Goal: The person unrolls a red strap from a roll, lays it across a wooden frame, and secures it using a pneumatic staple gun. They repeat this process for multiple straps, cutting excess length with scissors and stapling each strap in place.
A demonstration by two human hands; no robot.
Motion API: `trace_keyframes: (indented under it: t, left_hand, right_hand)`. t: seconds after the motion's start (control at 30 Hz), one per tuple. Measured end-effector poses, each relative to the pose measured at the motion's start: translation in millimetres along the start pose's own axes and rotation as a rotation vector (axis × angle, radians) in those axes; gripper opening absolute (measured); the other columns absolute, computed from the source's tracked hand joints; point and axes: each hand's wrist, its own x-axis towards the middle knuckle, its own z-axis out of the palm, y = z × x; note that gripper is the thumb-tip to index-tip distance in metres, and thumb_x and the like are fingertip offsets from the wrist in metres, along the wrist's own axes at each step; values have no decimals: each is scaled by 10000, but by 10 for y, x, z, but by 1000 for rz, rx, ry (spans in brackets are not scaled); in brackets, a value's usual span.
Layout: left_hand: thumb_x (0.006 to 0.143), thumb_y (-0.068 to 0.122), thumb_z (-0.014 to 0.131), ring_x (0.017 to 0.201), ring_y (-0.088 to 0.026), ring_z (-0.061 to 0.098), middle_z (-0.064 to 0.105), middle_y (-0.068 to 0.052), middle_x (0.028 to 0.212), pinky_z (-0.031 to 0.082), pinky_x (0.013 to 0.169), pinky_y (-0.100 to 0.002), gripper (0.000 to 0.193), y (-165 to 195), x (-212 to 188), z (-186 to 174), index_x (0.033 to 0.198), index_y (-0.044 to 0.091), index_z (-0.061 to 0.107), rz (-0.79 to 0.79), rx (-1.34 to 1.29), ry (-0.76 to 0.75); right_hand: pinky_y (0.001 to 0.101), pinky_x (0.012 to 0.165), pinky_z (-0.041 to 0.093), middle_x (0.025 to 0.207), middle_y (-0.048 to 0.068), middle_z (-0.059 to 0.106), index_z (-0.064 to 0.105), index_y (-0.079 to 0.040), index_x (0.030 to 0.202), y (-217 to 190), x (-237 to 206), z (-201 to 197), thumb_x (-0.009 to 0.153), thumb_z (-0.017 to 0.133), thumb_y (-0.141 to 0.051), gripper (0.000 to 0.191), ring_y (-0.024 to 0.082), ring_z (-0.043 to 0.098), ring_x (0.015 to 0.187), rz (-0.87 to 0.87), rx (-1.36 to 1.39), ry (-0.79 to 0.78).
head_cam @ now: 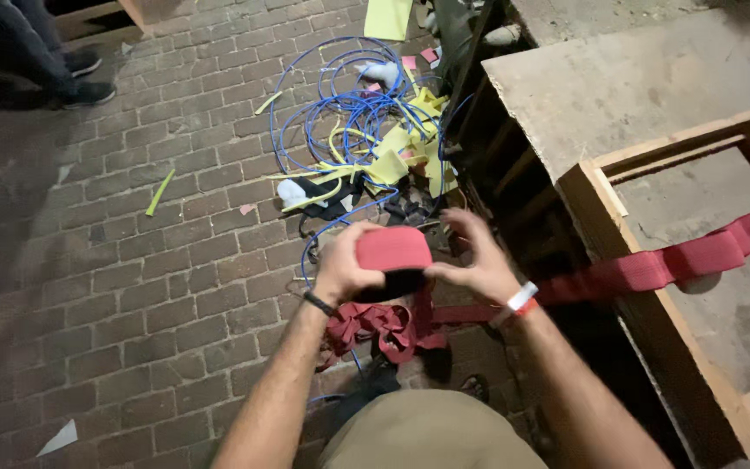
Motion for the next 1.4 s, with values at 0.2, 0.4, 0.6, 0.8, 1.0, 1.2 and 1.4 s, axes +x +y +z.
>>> trace_keyframes:
  t: [0.2,0.4,0.6,0.8,1.0,1.2,1.4]
  left_hand:
    - [533,341,840,1079,-354,669,681,-155,1117,529,922,-427,920,315,-18,150,1331,85,460,21,85,-237]
    - [820,251,847,1305,-314,549,531,-175,1425,443,1124,-463,853,-352,-104,613,1502,57,372,234,-285,243]
    - [982,473,751,1001,-185,617,705,-130,1137,531,866,-366,608,-725,-29,1623,1235,-78,716,-118,-700,-358]
    - [857,391,663,876,-341,747,759,-276,966,565,776,-427,512,-149,-76,1414,1140,-32,715,-270,91,-619]
    - [681,206,759,1083,-377,684,723,-196,1128,536,903,-453,640,16,-236,477,1291,151,573,-142,107,-462]
    - [690,-18,491,1249,-315,634,702,-163,1281,470,1054,-399,607,-1253,-637,-393,1261,83,671,-117,179,-153]
    - [710,140,670,1249,-313,619,679,-182,1286,458,1089,-393,562,-2052,-1290,-1397,1264,42,650,-595,528,53]
  right_hand:
    - [399,969,544,1261,134,694,491,-142,1450,-284,108,183,537,996,-298,1055,273,673,1141,145,-396,-456]
    - [353,874,570,1079,93,737,656,-32,1163,-198,72,143,529,961,-260,739,196,708,975,237,11,215]
    - [387,832,570,1039,132,701,641,91,1167,-52,96,40,799,802,-125,457,254,669,909,226,954,418]
    - [397,798,579,1012,82,674,609,-47,1232,54,53,-198,742,727,-157,516,242,665,883,291,1144,605]
    - [436,879,554,1045,88,662,614,-54,1172,271,100,-635,765,715,-188,441,283,644,962,71,1160,646]
    - [537,1093,550,1154,135,671,555,-28,1123,528,59,-1195,839,695,-172,348,334,663,1136,-158,1229,720]
    - [527,1013,560,1126,127,690,645,-12,1196,621,-83,-1415,824,700,-166,407,316,687,1044,-47,1160,888]
